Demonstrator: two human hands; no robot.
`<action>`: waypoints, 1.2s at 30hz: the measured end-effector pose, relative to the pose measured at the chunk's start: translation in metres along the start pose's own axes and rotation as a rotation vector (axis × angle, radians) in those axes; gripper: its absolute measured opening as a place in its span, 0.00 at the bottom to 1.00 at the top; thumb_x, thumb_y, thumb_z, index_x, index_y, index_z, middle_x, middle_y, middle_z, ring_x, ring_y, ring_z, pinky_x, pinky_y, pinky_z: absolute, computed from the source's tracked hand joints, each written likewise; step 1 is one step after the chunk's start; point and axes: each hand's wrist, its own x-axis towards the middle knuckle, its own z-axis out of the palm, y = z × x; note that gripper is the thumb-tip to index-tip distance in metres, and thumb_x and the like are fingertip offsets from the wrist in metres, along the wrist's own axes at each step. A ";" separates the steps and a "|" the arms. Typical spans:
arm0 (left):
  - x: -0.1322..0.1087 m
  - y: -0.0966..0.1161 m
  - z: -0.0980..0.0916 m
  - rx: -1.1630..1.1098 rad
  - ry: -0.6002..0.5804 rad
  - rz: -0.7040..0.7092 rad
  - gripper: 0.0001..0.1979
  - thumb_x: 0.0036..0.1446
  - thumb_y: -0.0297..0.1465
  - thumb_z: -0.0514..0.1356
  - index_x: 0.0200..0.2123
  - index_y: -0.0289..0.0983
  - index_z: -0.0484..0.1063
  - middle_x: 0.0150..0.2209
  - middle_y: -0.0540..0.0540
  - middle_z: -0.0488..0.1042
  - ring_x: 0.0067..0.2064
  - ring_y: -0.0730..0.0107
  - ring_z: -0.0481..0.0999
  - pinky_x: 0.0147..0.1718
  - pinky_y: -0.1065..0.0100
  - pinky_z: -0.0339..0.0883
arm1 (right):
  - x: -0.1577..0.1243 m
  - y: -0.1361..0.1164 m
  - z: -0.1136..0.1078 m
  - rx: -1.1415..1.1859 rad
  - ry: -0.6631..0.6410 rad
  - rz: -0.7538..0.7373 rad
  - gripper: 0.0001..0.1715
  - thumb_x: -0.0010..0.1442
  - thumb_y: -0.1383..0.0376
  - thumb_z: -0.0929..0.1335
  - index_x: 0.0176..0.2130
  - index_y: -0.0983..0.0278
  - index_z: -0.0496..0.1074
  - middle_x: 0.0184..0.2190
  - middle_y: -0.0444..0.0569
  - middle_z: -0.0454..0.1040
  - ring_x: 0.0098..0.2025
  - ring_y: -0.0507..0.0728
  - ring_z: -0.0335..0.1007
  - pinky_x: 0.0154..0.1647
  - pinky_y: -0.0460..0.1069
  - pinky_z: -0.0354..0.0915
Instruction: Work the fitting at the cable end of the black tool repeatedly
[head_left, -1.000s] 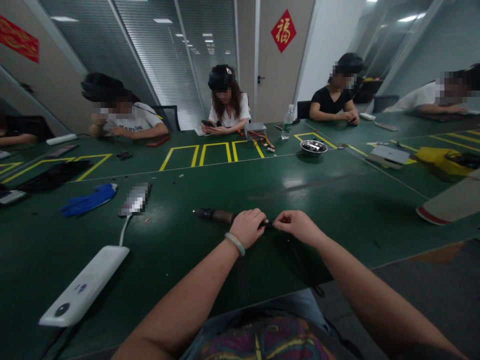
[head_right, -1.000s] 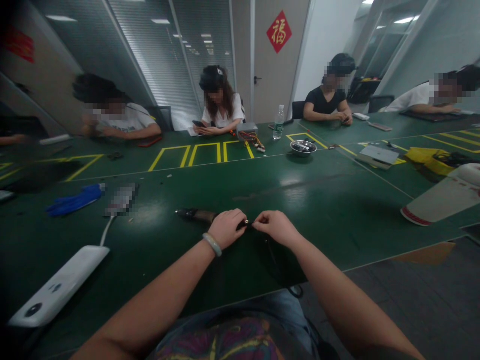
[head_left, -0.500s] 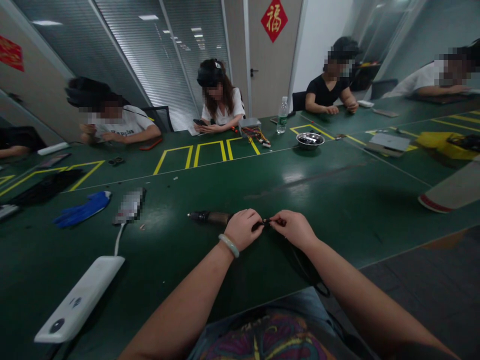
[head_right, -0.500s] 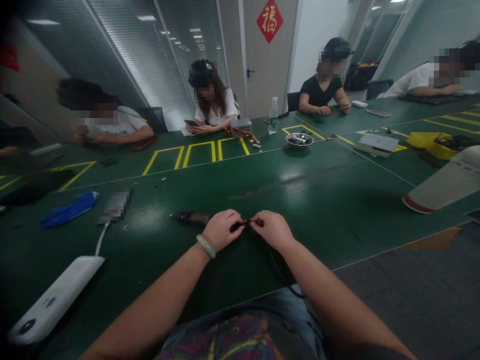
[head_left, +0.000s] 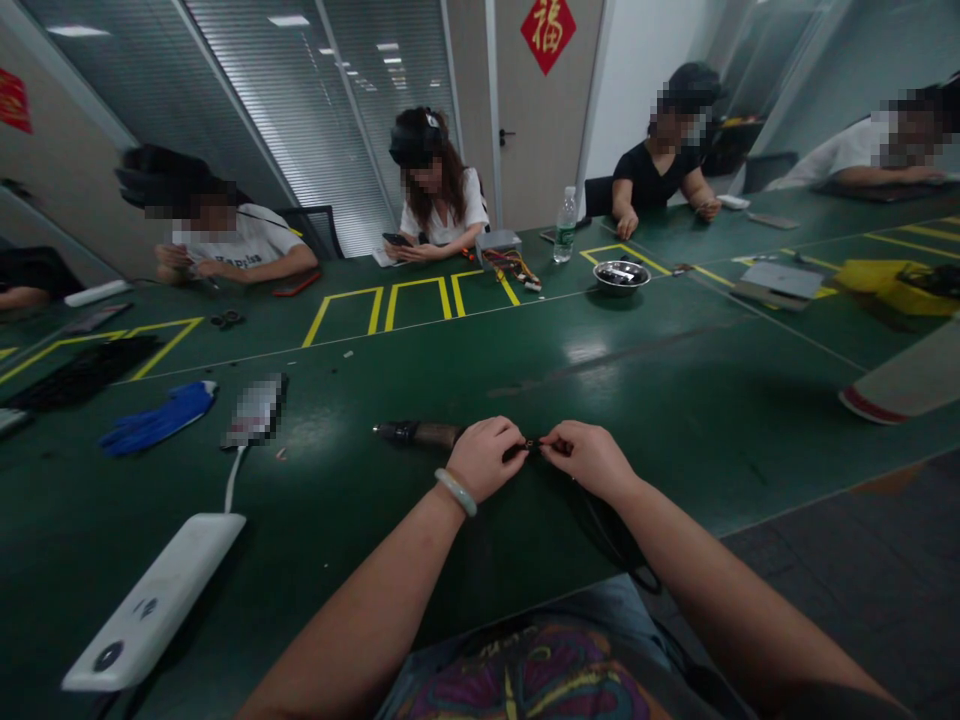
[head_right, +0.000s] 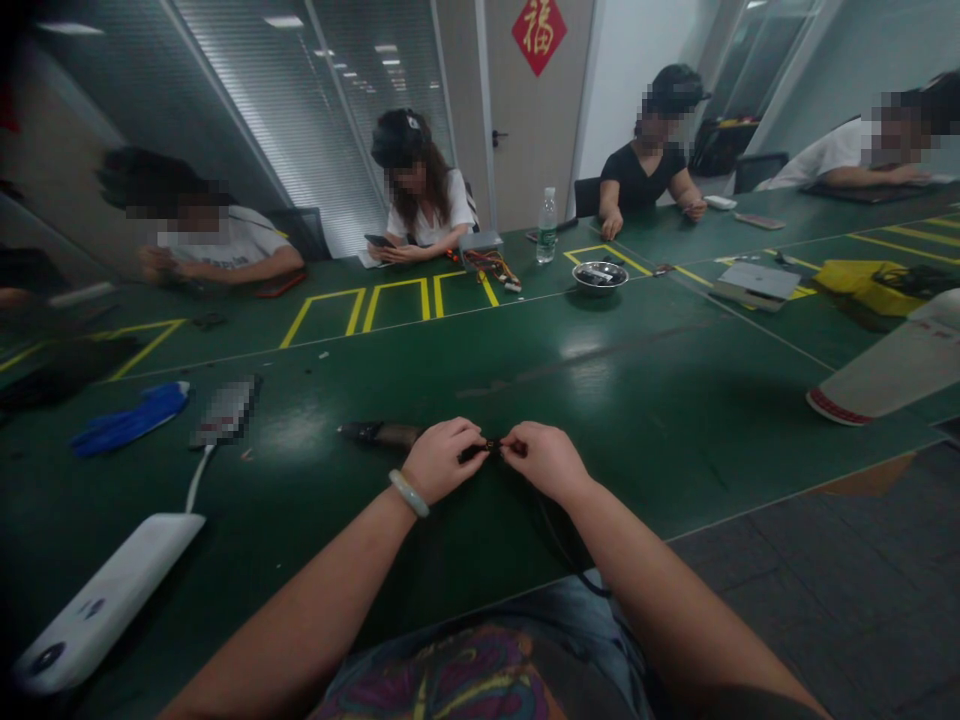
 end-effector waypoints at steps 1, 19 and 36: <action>0.000 0.000 0.000 -0.004 0.001 0.001 0.05 0.58 0.33 0.59 0.37 0.40 0.72 0.41 0.46 0.72 0.43 0.65 0.72 0.44 0.62 0.67 | 0.000 0.000 0.000 0.000 -0.003 -0.007 0.07 0.58 0.62 0.67 0.34 0.61 0.75 0.28 0.43 0.72 0.29 0.50 0.66 0.31 0.45 0.59; -0.001 -0.002 0.002 -0.046 0.002 -0.021 0.06 0.57 0.31 0.60 0.39 0.39 0.71 0.41 0.46 0.72 0.44 0.64 0.72 0.45 0.61 0.67 | -0.005 -0.010 0.012 -0.129 0.038 -0.018 0.05 0.58 0.64 0.67 0.31 0.61 0.72 0.27 0.42 0.71 0.28 0.50 0.65 0.30 0.44 0.58; 0.001 0.000 0.006 0.001 0.000 -0.057 0.06 0.55 0.31 0.62 0.36 0.39 0.70 0.38 0.48 0.71 0.42 0.64 0.71 0.43 0.62 0.67 | 0.004 -0.012 0.011 -0.533 -0.028 -0.243 0.11 0.65 0.64 0.63 0.35 0.61 0.74 0.34 0.47 0.74 0.35 0.54 0.68 0.37 0.47 0.61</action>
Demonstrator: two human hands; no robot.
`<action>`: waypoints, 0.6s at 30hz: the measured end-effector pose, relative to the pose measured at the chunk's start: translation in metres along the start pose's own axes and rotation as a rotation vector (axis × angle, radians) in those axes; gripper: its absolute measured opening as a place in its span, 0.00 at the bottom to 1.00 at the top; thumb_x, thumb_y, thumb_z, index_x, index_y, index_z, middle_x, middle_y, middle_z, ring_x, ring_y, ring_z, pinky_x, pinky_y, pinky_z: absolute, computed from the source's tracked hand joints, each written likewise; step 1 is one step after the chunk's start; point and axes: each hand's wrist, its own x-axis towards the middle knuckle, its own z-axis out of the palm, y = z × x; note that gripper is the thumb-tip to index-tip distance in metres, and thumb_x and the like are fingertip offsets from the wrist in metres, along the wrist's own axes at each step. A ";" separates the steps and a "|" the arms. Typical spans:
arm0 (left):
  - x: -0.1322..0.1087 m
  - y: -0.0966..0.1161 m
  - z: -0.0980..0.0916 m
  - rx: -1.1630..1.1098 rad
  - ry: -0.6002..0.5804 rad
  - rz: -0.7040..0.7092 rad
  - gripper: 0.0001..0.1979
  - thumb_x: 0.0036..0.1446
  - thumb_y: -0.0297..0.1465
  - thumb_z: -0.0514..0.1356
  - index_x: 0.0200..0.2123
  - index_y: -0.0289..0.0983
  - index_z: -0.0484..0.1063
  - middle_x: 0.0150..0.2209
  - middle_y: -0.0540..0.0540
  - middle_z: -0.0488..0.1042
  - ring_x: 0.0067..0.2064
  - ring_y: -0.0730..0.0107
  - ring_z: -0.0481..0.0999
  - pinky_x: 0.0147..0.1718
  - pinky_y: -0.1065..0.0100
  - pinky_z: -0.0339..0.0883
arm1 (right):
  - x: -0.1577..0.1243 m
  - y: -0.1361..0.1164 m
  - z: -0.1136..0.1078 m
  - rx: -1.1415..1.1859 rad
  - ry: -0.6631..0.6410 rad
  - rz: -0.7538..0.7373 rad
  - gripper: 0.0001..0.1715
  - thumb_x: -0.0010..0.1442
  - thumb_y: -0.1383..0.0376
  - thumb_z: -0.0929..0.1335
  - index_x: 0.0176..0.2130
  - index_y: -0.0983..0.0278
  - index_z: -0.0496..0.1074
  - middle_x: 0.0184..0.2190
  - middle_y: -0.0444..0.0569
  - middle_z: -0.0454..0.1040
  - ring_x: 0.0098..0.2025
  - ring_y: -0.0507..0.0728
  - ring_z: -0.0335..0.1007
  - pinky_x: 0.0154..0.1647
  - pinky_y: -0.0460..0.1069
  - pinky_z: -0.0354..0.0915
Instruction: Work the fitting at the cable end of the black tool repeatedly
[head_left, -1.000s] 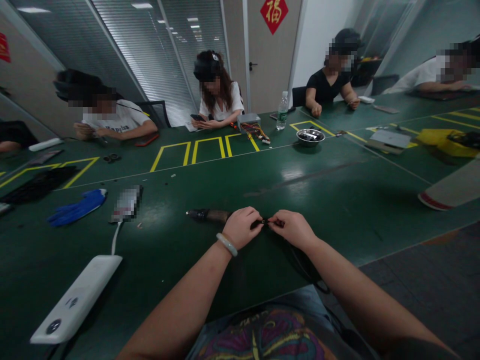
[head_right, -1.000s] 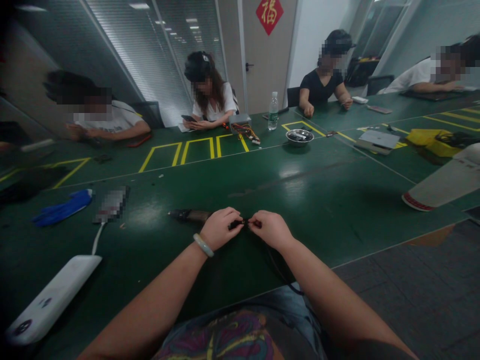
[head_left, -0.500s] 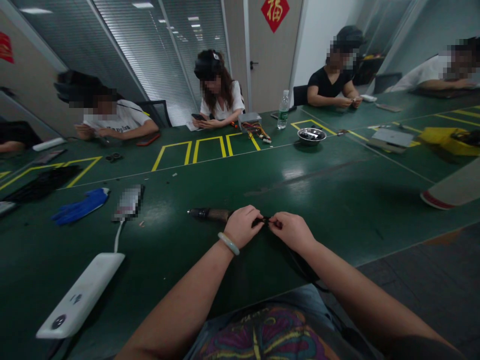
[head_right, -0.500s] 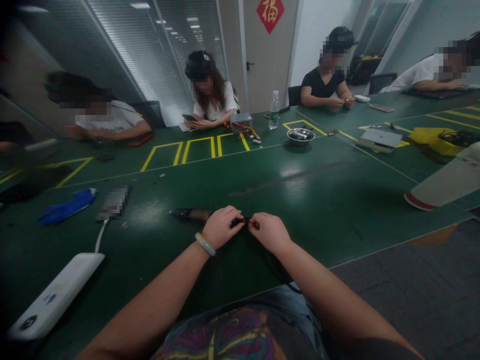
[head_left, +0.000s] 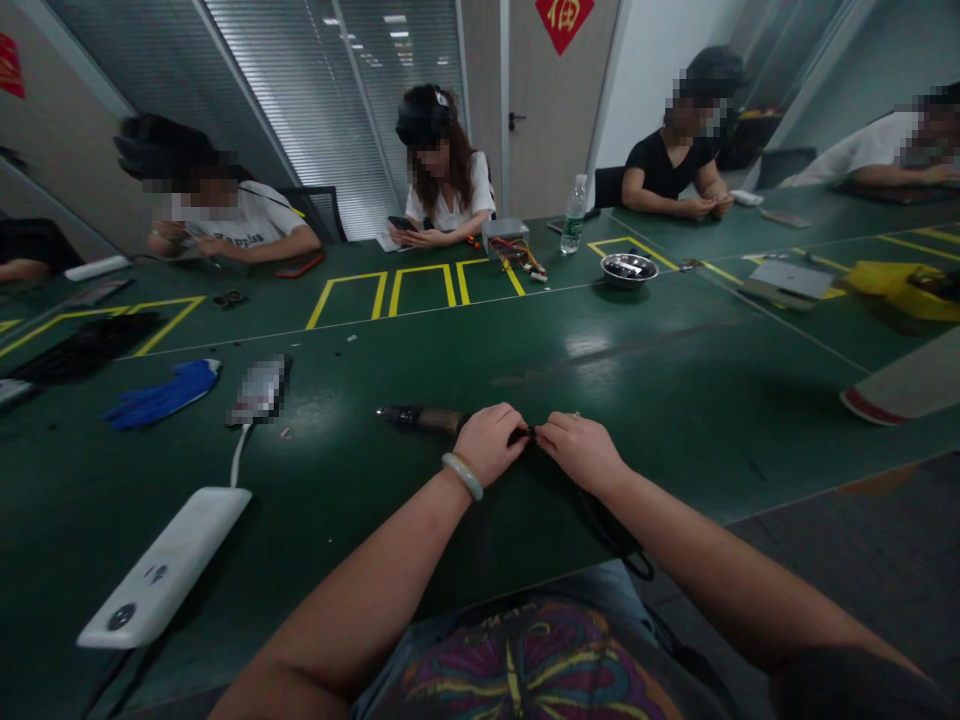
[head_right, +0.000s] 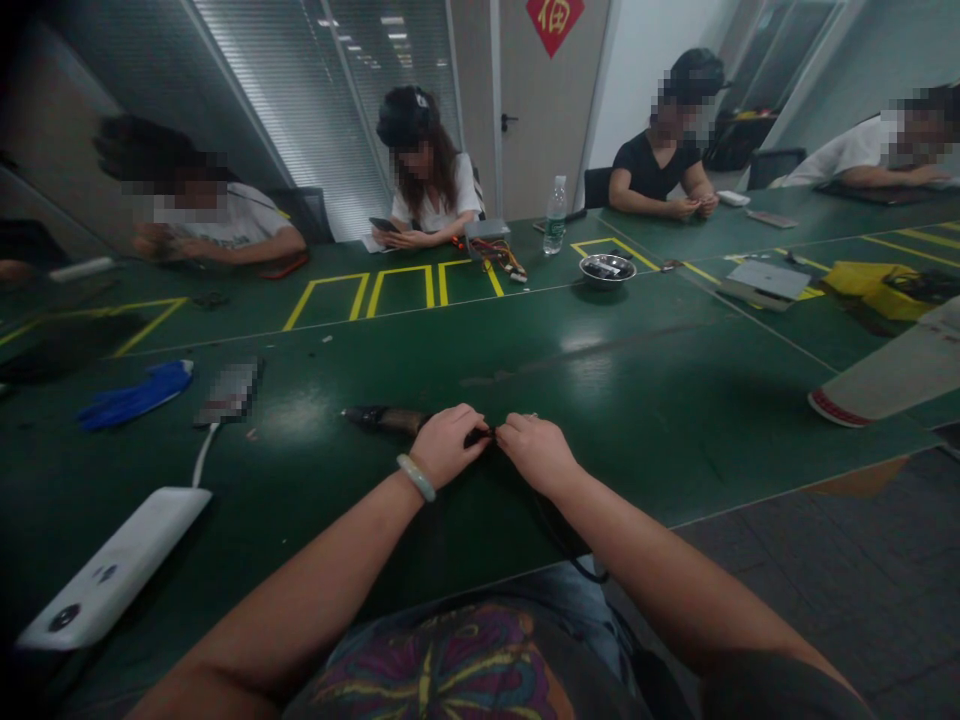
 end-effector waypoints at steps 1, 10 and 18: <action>0.000 0.000 -0.001 -0.001 0.000 -0.005 0.06 0.55 0.31 0.62 0.37 0.39 0.70 0.38 0.47 0.71 0.42 0.64 0.72 0.44 0.61 0.67 | 0.001 0.001 0.000 -0.014 0.012 -0.023 0.11 0.65 0.64 0.63 0.35 0.61 0.74 0.37 0.48 0.74 0.38 0.54 0.69 0.39 0.48 0.61; -0.005 0.002 -0.003 -0.036 0.096 0.008 0.22 0.55 0.33 0.62 0.53 0.40 0.64 0.50 0.45 0.71 0.53 0.61 0.70 0.59 0.54 0.58 | 0.007 0.003 0.010 -0.053 -0.093 -0.017 0.09 0.65 0.65 0.61 0.38 0.64 0.69 0.36 0.51 0.76 0.39 0.56 0.72 0.43 0.49 0.63; -0.016 -0.002 -0.021 -0.065 0.224 0.089 0.21 0.60 0.30 0.55 0.57 0.41 0.62 0.55 0.46 0.69 0.58 0.66 0.66 0.61 0.56 0.56 | 0.032 0.028 0.002 -0.018 -0.115 0.074 0.08 0.65 0.63 0.63 0.40 0.64 0.68 0.39 0.50 0.75 0.43 0.55 0.70 0.40 0.47 0.61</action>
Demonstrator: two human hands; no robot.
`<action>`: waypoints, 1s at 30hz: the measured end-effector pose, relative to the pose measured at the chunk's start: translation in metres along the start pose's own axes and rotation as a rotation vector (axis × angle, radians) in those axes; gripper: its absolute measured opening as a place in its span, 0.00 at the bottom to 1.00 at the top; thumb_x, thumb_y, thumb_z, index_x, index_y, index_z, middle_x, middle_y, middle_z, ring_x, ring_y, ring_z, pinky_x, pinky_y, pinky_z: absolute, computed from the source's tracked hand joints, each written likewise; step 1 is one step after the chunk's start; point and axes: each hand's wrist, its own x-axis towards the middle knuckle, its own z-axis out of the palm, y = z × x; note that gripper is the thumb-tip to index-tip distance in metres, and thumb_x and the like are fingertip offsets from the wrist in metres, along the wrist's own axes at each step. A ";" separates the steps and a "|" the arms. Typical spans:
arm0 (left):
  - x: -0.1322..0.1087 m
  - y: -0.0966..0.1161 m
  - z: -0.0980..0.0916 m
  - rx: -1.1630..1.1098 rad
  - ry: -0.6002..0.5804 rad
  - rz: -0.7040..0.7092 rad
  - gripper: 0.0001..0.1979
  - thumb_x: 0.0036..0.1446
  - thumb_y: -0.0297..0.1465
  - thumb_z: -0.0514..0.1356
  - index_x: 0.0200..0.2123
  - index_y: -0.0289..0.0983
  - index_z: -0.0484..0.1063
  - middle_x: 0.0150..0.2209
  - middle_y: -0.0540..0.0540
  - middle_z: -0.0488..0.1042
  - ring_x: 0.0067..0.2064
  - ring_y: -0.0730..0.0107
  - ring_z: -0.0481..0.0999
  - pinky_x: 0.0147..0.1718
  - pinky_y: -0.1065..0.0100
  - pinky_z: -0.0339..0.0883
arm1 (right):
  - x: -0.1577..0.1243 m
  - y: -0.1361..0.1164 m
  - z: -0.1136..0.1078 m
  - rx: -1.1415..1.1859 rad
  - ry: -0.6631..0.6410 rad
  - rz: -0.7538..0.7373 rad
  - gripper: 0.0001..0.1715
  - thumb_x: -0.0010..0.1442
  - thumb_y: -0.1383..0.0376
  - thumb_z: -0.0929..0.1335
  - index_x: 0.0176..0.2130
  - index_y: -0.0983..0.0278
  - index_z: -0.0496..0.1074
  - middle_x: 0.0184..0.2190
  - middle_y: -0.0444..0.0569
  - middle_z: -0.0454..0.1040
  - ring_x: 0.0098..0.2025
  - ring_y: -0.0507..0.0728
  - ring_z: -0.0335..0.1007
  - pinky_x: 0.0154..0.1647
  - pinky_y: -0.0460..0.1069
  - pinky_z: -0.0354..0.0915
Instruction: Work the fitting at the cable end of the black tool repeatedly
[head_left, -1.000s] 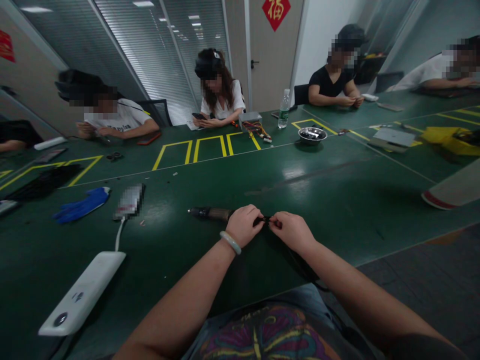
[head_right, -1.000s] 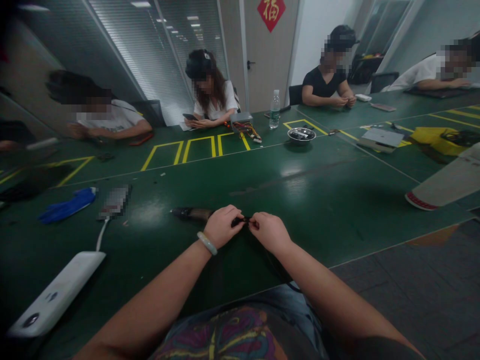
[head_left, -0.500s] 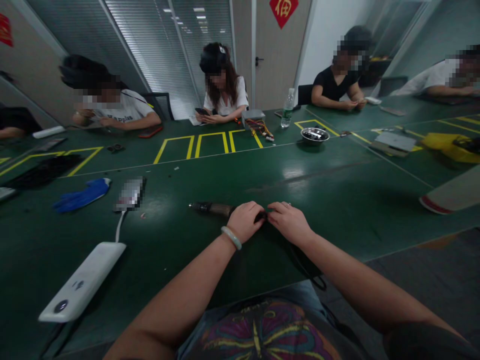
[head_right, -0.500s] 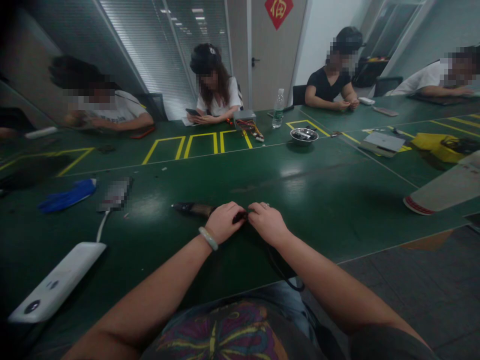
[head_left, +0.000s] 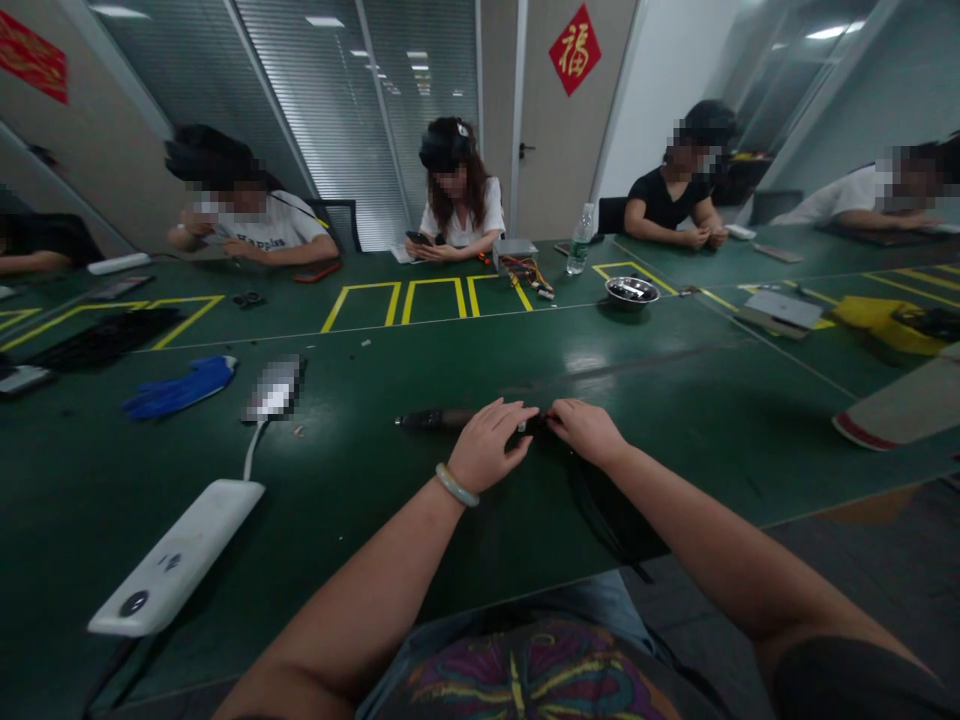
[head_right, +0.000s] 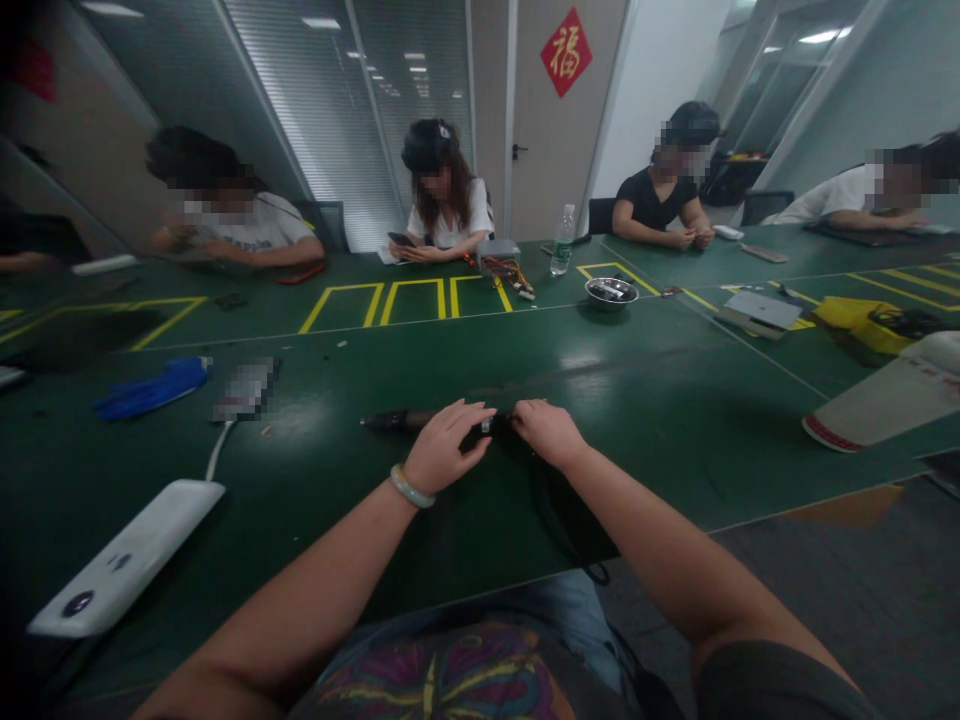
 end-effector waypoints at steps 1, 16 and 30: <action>0.000 -0.001 -0.003 -0.010 -0.002 -0.006 0.20 0.61 0.29 0.55 0.56 0.41 0.64 0.54 0.46 0.70 0.58 0.67 0.67 0.61 0.57 0.58 | 0.001 0.008 -0.002 0.000 -0.001 0.029 0.08 0.64 0.62 0.63 0.40 0.64 0.69 0.39 0.50 0.75 0.42 0.55 0.70 0.39 0.46 0.61; -0.007 -0.018 0.012 0.042 -0.256 -0.268 0.31 0.61 0.44 0.54 0.64 0.39 0.54 0.64 0.42 0.58 0.65 0.56 0.55 0.60 0.52 0.55 | -0.178 0.159 -0.025 -0.084 -0.060 1.061 0.27 0.57 0.46 0.60 0.44 0.59 0.76 0.35 0.68 0.74 0.33 0.66 0.73 0.25 0.57 0.57; -0.017 -0.028 0.032 0.123 -0.422 -0.342 0.35 0.63 0.51 0.39 0.67 0.39 0.46 0.69 0.44 0.41 0.69 0.53 0.38 0.64 0.47 0.41 | -0.108 0.076 -0.029 -0.080 0.348 0.691 0.33 0.60 0.57 0.59 0.59 0.73 0.61 0.64 0.65 0.53 0.65 0.68 0.49 0.61 0.62 0.52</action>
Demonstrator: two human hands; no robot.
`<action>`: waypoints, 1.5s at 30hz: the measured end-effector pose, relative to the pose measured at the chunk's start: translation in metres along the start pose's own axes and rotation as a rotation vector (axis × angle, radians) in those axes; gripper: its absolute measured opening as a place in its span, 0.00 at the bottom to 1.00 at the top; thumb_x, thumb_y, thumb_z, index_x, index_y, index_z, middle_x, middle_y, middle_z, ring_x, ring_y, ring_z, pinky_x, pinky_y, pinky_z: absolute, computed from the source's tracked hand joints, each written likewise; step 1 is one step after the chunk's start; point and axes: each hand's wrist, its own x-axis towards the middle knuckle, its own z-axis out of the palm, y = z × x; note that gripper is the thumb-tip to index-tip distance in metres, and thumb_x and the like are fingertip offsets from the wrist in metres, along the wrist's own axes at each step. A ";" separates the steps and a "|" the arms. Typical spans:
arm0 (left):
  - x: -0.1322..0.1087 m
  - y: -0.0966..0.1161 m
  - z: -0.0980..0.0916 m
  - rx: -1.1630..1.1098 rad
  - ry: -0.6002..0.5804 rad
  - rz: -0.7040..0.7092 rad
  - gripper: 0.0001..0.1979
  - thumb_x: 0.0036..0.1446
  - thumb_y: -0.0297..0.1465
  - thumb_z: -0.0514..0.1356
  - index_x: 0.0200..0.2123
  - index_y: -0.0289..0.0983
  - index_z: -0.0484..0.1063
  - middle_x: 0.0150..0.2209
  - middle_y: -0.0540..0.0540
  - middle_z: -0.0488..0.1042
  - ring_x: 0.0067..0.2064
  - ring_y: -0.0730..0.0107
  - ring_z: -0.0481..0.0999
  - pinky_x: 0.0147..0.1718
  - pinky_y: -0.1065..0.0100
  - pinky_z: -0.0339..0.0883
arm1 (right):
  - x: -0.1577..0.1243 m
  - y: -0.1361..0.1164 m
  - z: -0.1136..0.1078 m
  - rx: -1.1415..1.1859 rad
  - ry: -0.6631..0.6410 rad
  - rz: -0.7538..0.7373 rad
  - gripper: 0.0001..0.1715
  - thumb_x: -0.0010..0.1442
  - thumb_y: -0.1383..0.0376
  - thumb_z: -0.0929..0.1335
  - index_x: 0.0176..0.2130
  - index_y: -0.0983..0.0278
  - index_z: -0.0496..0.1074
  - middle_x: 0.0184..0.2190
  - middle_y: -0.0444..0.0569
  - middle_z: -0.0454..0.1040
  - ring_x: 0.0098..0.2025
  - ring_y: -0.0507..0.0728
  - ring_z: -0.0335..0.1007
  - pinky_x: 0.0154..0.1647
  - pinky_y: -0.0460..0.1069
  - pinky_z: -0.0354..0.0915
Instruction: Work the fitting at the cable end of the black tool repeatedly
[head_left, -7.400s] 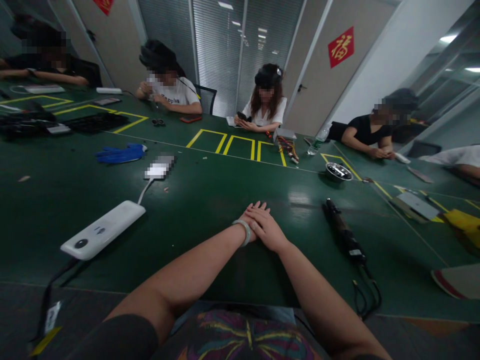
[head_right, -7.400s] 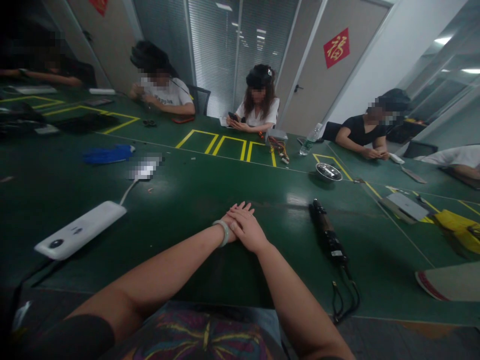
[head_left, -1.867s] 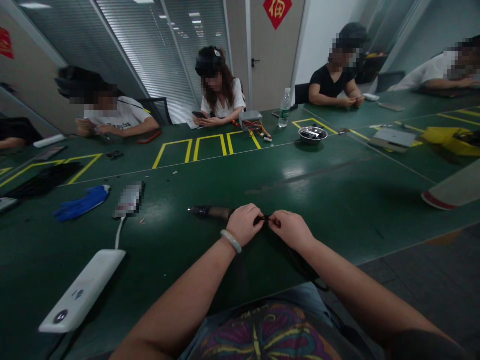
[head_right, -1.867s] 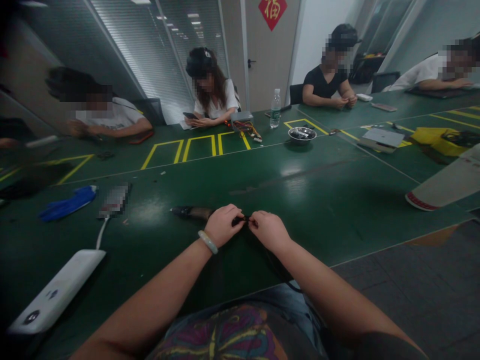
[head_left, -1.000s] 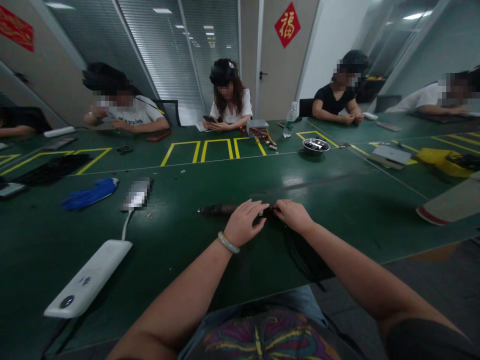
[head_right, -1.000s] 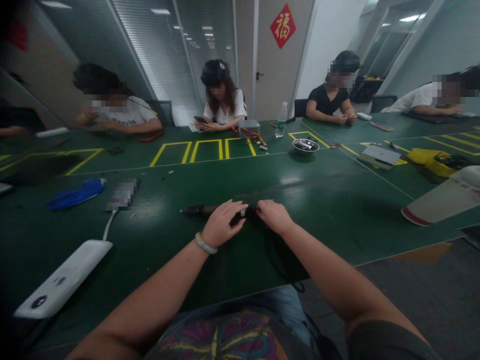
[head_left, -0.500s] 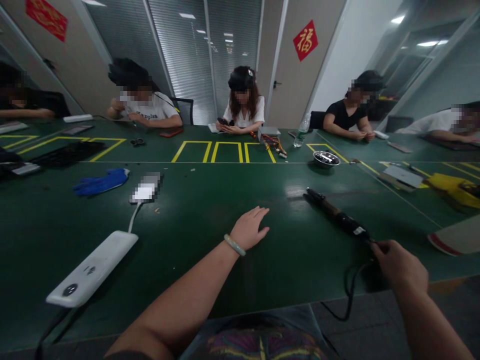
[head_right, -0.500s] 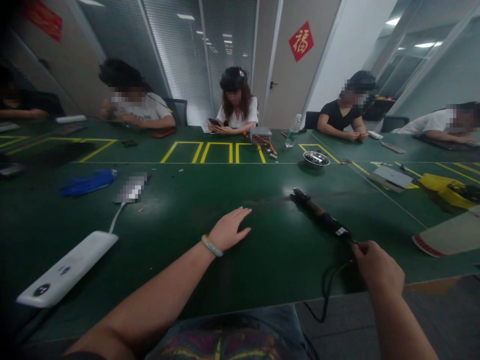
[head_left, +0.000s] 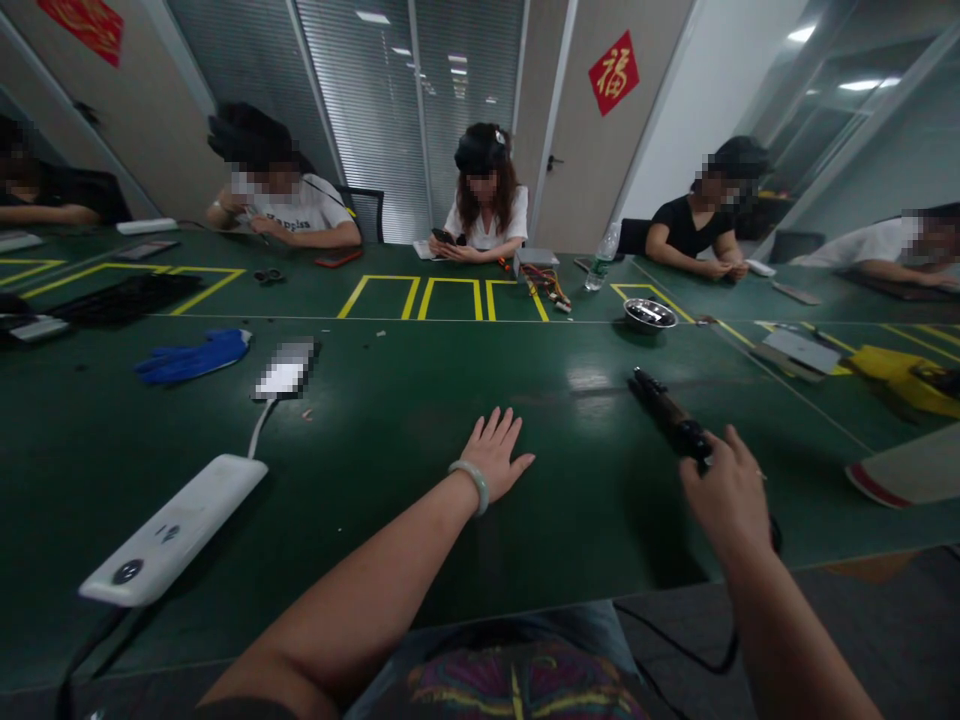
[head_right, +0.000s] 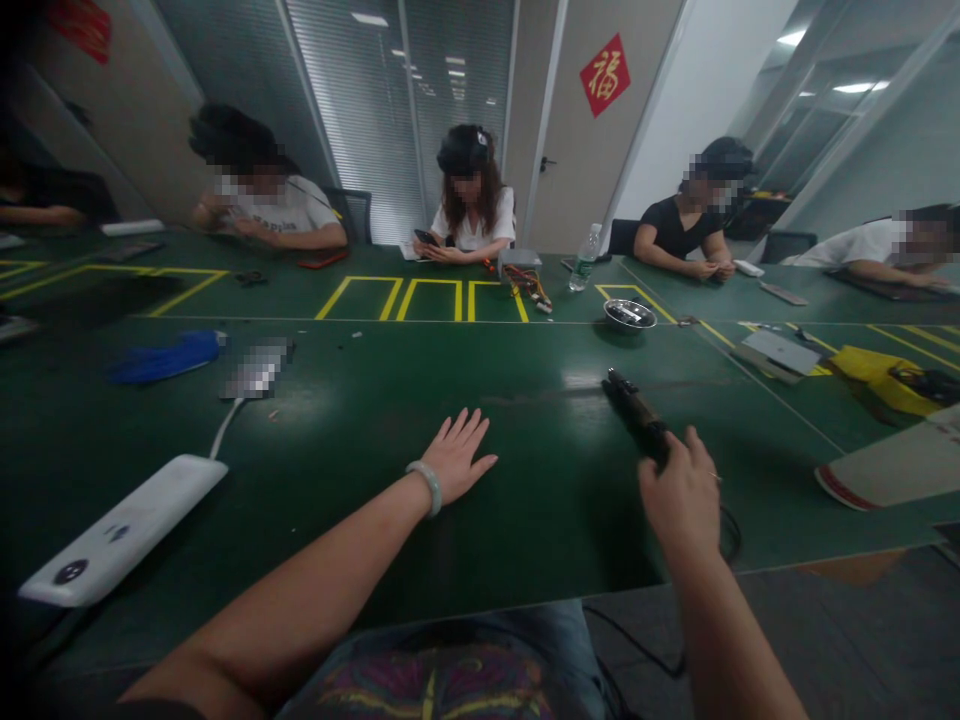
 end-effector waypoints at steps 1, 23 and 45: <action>0.000 0.000 0.000 0.003 0.005 -0.001 0.35 0.63 0.51 0.40 0.67 0.39 0.46 0.69 0.44 0.42 0.69 0.53 0.38 0.64 0.46 0.41 | -0.001 -0.027 0.001 0.086 -0.019 -0.091 0.33 0.62 0.58 0.58 0.61 0.71 0.58 0.64 0.62 0.52 0.66 0.66 0.47 0.63 0.62 0.50; 0.009 -0.002 0.020 0.238 -0.080 -0.012 0.36 0.55 0.36 0.54 0.67 0.42 0.47 0.69 0.48 0.39 0.69 0.55 0.31 0.65 0.49 0.33 | -0.045 -0.207 0.036 0.521 -0.563 -0.806 0.30 0.68 0.54 0.54 0.66 0.55 0.49 0.68 0.45 0.46 0.69 0.57 0.36 0.67 0.60 0.42; 0.000 0.003 -0.003 0.013 -0.031 -0.037 0.33 0.64 0.49 0.36 0.67 0.40 0.44 0.69 0.49 0.39 0.69 0.57 0.36 0.65 0.49 0.38 | 0.019 0.064 0.042 -0.164 -0.184 0.333 0.50 0.53 0.35 0.58 0.58 0.67 0.63 0.50 0.69 0.67 0.51 0.75 0.64 0.46 0.64 0.61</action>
